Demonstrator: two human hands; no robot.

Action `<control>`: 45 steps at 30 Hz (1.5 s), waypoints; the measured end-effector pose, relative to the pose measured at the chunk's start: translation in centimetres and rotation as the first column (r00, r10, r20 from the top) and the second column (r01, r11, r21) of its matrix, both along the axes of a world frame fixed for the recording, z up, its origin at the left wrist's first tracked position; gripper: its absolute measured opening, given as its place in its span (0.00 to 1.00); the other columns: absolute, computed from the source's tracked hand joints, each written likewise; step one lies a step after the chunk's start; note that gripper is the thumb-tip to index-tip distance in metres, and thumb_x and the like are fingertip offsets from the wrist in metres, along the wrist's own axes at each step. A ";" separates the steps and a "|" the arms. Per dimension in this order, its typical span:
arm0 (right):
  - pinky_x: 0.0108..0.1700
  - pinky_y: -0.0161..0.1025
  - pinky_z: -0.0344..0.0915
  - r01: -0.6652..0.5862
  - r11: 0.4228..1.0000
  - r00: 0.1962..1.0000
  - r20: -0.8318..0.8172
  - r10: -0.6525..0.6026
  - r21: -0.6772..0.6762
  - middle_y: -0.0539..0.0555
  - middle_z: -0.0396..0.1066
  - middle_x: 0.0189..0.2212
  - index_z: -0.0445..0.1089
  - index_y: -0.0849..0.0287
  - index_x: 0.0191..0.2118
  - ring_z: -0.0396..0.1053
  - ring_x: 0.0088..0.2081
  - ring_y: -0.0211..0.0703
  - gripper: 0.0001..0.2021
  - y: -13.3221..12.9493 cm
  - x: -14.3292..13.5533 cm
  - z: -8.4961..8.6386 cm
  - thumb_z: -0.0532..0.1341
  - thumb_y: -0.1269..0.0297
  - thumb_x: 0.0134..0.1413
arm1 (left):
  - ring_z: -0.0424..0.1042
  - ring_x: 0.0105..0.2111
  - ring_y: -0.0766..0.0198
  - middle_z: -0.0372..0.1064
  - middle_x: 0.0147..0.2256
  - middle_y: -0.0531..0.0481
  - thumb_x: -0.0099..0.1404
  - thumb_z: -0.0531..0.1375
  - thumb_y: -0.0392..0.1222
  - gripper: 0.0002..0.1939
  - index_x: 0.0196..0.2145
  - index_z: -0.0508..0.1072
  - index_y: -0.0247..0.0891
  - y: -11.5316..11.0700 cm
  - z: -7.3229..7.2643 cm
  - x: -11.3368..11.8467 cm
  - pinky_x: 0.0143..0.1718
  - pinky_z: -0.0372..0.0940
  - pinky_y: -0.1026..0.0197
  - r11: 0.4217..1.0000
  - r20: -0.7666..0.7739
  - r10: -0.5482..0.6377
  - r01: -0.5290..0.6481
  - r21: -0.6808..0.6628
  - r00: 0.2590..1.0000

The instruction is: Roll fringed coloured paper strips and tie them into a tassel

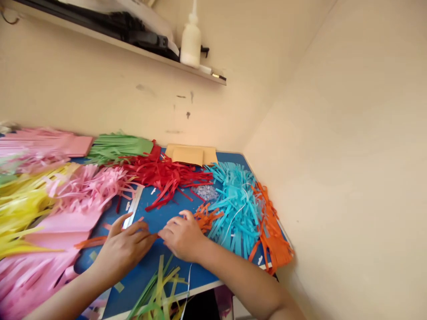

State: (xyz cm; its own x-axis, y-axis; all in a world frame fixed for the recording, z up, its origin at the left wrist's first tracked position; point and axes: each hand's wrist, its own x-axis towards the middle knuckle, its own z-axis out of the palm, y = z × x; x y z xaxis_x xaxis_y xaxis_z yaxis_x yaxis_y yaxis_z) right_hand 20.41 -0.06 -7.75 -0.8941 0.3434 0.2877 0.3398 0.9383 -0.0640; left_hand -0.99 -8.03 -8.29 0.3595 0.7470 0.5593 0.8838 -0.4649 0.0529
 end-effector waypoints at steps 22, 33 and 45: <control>0.48 0.44 0.50 0.134 0.956 0.985 -0.073 -0.158 -0.260 0.49 0.76 0.37 0.78 0.53 0.35 0.68 0.42 0.41 0.04 1.3 3.4 -3.4 0.66 0.62 0.61 | 0.72 0.39 0.58 0.75 0.35 0.48 0.69 0.55 0.41 0.11 0.37 0.78 0.42 -0.8 -3.5 -1.5 0.44 0.60 0.54 0.977 0.169 -0.060 0.093 -0.191 0.984; 0.43 0.41 0.52 0.369 0.806 0.927 0.122 -0.354 -0.462 0.49 0.74 0.31 0.74 0.58 0.26 0.65 0.38 0.43 0.08 1.2 1.5 -1.5 0.69 0.64 0.53 | 0.69 0.36 0.55 0.76 0.32 0.51 0.67 0.56 0.48 0.13 0.28 0.76 0.45 0.0 -1.9 0.0 0.39 0.56 0.52 0.929 0.037 0.187 -0.164 -0.332 0.982; 0.48 0.53 0.51 -0.056 0.997 0.978 0.205 0.044 0.057 0.56 0.74 0.34 0.75 0.60 0.32 0.62 0.44 0.52 0.12 -0.1 1.2 0.0 0.55 0.72 0.64 | 0.71 0.42 0.50 0.78 0.38 0.49 0.69 0.50 0.31 0.17 0.42 0.77 0.43 -0.2 -0.5 1.5 0.51 0.54 0.40 0.980 -0.198 -0.107 0.069 -0.189 0.974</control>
